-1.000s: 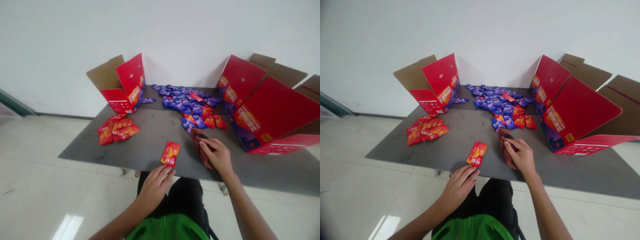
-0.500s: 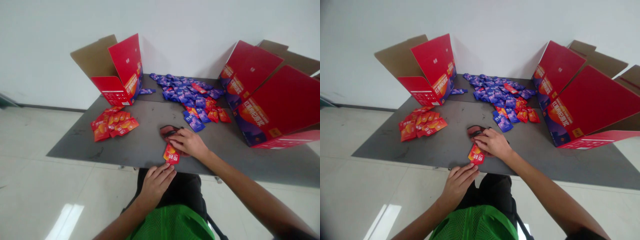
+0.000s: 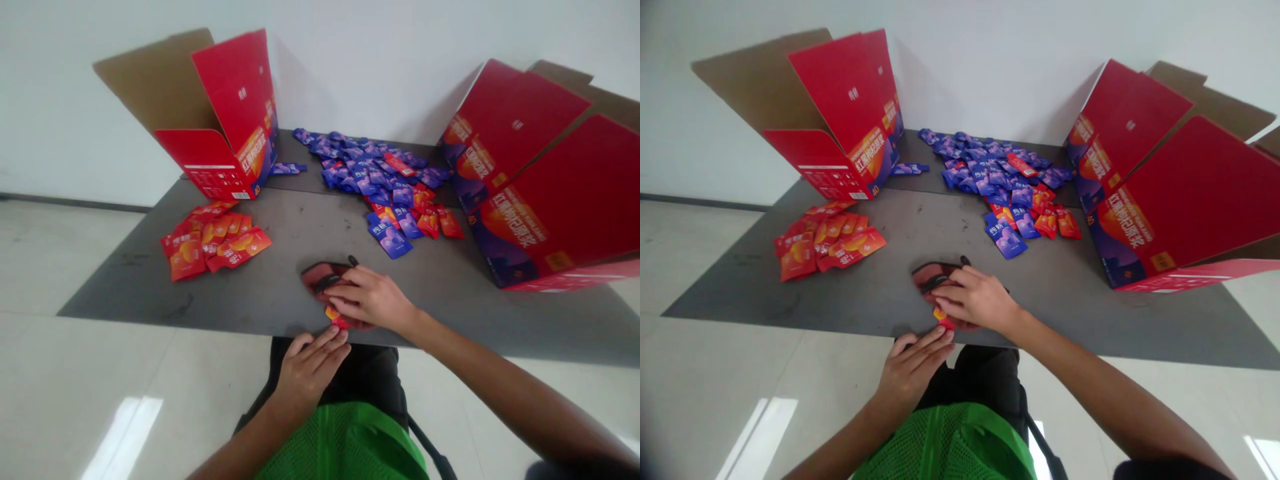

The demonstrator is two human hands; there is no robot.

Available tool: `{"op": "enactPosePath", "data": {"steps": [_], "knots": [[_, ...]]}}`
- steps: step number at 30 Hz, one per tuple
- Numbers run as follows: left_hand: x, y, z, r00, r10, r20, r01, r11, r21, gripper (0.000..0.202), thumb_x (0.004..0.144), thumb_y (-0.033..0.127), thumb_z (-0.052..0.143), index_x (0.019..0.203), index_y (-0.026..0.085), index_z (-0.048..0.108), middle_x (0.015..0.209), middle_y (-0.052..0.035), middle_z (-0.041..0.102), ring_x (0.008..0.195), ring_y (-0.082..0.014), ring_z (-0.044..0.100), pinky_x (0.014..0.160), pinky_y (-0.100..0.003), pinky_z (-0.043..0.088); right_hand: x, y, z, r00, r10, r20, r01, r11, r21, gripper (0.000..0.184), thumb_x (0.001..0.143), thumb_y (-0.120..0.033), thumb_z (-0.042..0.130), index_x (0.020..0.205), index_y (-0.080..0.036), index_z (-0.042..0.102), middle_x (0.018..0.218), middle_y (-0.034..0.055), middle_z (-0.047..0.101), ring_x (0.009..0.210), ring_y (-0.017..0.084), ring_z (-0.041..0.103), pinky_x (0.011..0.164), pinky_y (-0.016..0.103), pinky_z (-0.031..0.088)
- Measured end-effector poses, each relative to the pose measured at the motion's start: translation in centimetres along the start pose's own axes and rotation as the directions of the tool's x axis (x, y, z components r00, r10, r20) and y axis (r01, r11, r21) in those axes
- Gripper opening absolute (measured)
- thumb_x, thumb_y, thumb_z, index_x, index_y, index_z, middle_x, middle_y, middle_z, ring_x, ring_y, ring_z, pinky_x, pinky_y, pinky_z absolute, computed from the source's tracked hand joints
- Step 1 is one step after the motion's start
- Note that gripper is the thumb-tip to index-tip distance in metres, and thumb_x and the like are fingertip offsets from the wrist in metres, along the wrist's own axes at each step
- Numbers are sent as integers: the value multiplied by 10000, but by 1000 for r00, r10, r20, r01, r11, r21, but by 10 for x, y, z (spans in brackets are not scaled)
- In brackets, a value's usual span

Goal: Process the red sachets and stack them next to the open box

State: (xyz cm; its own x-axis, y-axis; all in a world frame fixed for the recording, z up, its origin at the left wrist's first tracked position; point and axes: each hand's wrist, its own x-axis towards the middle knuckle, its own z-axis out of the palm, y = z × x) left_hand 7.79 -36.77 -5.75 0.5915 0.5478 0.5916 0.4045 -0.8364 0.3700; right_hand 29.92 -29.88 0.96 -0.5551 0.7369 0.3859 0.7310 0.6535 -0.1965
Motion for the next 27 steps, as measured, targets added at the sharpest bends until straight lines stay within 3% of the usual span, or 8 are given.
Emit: {"op": "enactPosePath", "data": {"steps": [4, 6, 10, 14, 16, 18, 23, 27], "knots": [[4, 0, -3, 1000, -1, 12, 1, 1000, 2, 275, 1101, 156, 444, 1233, 187, 683, 1320, -51, 722, 1272, -187, 660, 944, -340, 409, 21, 59, -10, 994, 106, 0, -105, 983, -151, 248, 1016, -385, 591, 1106, -269, 790, 973, 61, 707, 902, 187, 624, 787, 307, 488], [6, 1, -4, 1000, -10, 2, 10, 1000, 0, 274, 1102, 166, 443, 1228, 194, 686, 1304, -52, 730, 1252, -182, 673, 935, -334, 416, 29, 68, -23, 990, 140, -20, -141, 966, -217, 249, 1016, -375, 591, 1085, -255, 798, 960, 77, 706, 897, 204, 617, 784, 327, 482], [6, 2, -3, 1000, -24, -14, 23, 1000, -14, 267, 1095, 164, 457, 1209, 203, 695, 1270, -49, 748, 1227, -184, 687, 919, -326, 421, 22, 24, -33, 989, 101, -109, -117, 981, -155, 285, 1037, -374, 555, 1215, -274, 753, 1002, 55, 708, 921, 193, 624, 818, 331, 490], [4, 3, -2, 998, -54, -37, 53, 998, -29, 263, 1076, 161, 489, 1195, 218, 716, 1129, -27, 799, 1111, -177, 735, 944, -328, 424, 2, -23, -12, 995, -98, 5, 98, 995, 16, 257, 1036, -396, 552, 1132, -299, 770, 950, 17, 704, 865, 154, 632, 765, 290, 504], [5, 3, -3, 998, -58, -15, 58, 998, -29, 274, 1083, 160, 472, 1201, 221, 712, 1164, -32, 790, 1134, -176, 727, 940, -326, 423, 0, -17, -2, 997, -73, 1, 73, 997, 32, 248, 1031, -391, 561, 1128, -308, 774, 930, 10, 700, 861, 145, 638, 754, 276, 504], [7, 3, -5, 999, -43, 10, 43, 999, -28, 274, 1092, 157, 455, 1199, 208, 701, 1253, -42, 757, 1201, -180, 700, 916, -324, 419, 6, 8, 2, 1000, -1, -17, 1, 1000, -5, 240, 1021, -385, 582, 1148, -318, 774, 939, 16, 701, 877, 153, 639, 760, 278, 502], [11, 3, -8, 999, -27, -17, 27, 999, -29, 259, 1102, 166, 448, 1174, 195, 694, 1270, -42, 748, 1209, -180, 698, 891, -328, 413, 32, 68, -17, 996, 89, -9, -89, 972, -219, 279, 1027, -396, 567, 1088, -259, 803, 950, 71, 710, 882, 197, 618, 767, 323, 490], [9, 3, -5, 999, -38, -26, 37, 999, -28, 262, 1098, 168, 455, 1176, 210, 702, 1246, -37, 760, 1199, -179, 703, 898, -329, 416, 30, 35, -31, 989, 103, -108, -120, 979, -166, 285, 1035, -397, 553, 1161, -268, 774, 1002, 61, 716, 910, 193, 619, 817, 331, 493]]}}
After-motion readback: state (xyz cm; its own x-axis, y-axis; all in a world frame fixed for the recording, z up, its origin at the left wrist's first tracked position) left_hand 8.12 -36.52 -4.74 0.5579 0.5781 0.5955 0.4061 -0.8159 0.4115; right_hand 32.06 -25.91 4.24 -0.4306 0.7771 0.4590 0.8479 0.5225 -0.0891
